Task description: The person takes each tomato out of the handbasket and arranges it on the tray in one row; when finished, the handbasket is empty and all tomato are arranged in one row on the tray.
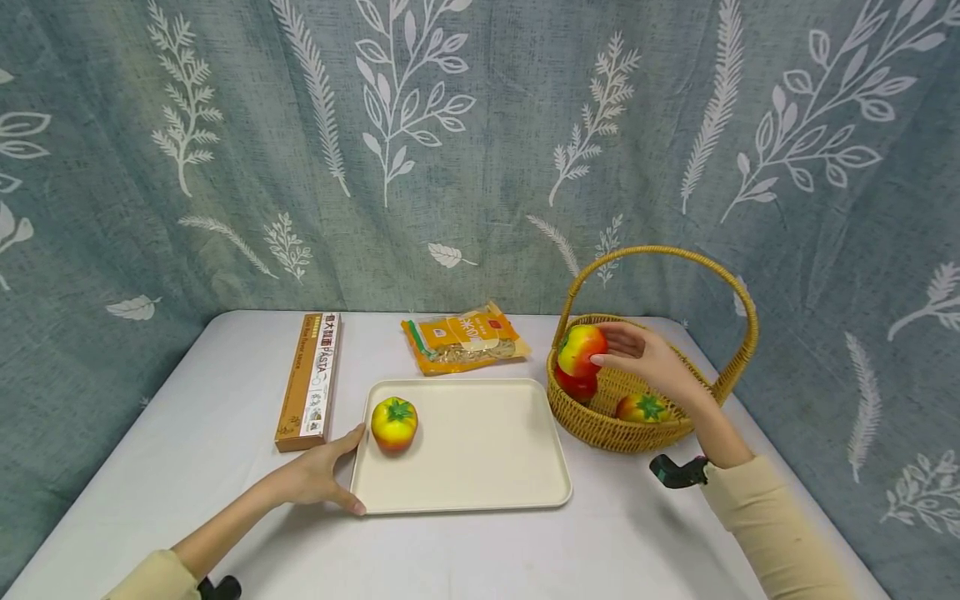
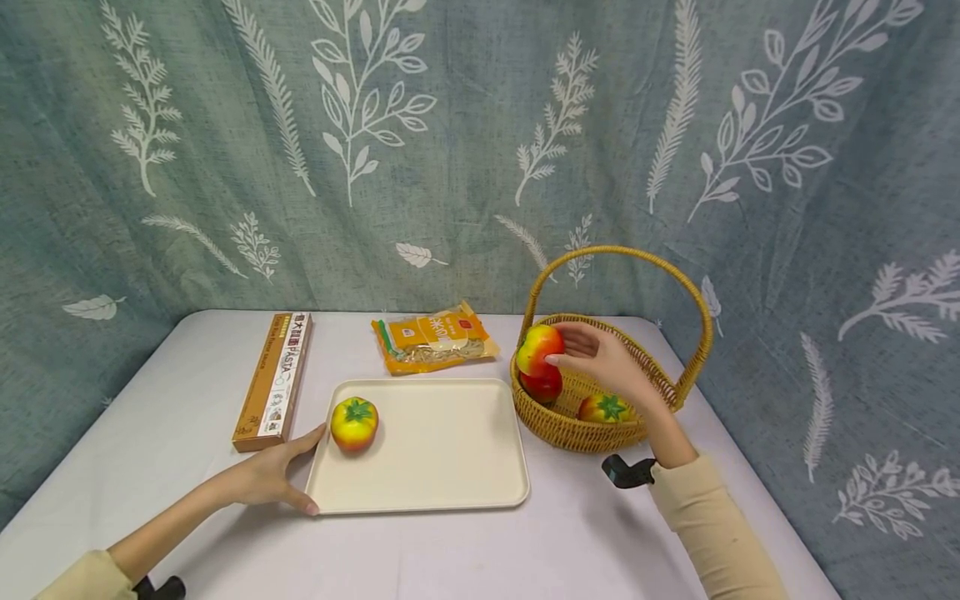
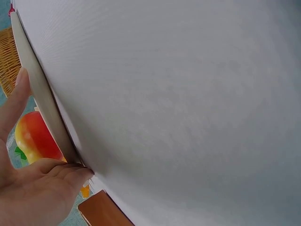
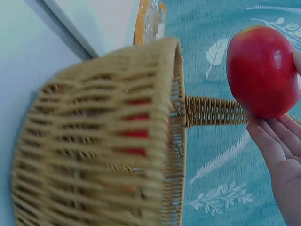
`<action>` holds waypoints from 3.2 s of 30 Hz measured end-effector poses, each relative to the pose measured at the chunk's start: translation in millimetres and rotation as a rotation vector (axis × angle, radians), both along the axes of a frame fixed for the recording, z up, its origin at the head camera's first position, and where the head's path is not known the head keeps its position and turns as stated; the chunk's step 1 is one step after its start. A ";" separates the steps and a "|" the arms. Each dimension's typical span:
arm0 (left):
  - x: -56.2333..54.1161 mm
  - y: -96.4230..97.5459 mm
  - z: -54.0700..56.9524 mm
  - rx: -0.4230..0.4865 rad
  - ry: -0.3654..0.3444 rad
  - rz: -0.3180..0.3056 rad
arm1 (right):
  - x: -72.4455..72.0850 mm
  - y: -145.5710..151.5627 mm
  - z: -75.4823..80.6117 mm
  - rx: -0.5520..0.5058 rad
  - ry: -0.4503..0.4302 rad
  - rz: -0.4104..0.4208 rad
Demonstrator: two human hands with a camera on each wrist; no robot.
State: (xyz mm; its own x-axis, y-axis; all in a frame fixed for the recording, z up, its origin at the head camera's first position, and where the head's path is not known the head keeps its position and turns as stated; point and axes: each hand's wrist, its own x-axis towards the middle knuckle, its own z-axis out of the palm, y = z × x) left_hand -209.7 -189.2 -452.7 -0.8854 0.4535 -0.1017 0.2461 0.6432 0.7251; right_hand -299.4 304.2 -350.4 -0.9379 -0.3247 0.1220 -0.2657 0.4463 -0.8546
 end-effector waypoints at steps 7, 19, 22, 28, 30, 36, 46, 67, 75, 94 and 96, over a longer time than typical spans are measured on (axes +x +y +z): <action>0.4 0.0 0.0 0.009 -0.007 0.000 | 4.4 -18.5 -9.9 -0.034 0.022 0.016; -0.5 -0.5 -1.2 0.010 -0.004 0.000 | 11.4 -49.6 -24.0 -0.127 0.030 0.094; -0.6 -0.6 -0.5 0.002 0.008 -0.007 | 13.8 -56.6 -27.4 -0.153 0.019 0.107; -0.7 -0.1 0.8 0.000 0.020 -0.027 | 14.4 -70.9 -37.7 -0.185 0.036 0.130; -0.6 0.0 1.3 0.001 0.021 -0.031 | 14.6 -76.1 -41.6 -0.197 0.032 0.138; 0.2 -0.1 2.2 0.005 0.019 -0.028 | 15.9 -92.8 -52.1 -0.209 0.021 0.153; -0.4 -0.4 0.7 0.010 0.012 -0.023 | 17.7 -114.6 -67.6 -0.204 -0.011 0.179; 0.2 0.0 1.5 -0.020 0.017 -0.012 | 28.7 -158.7 -67.3 -0.160 -0.110 0.253; -0.1 0.0 1.7 -0.013 0.018 -0.018 | 10.4 -170.4 -98.1 -0.090 -0.109 0.270; -1.2 -0.5 -0.1 -0.014 0.023 -0.022 | 6.3 -164.3 -94.7 0.250 0.112 0.323; -1.1 -0.6 -0.3 -0.014 0.022 -0.023 | 6.0 -165.8 -95.3 0.270 0.132 0.325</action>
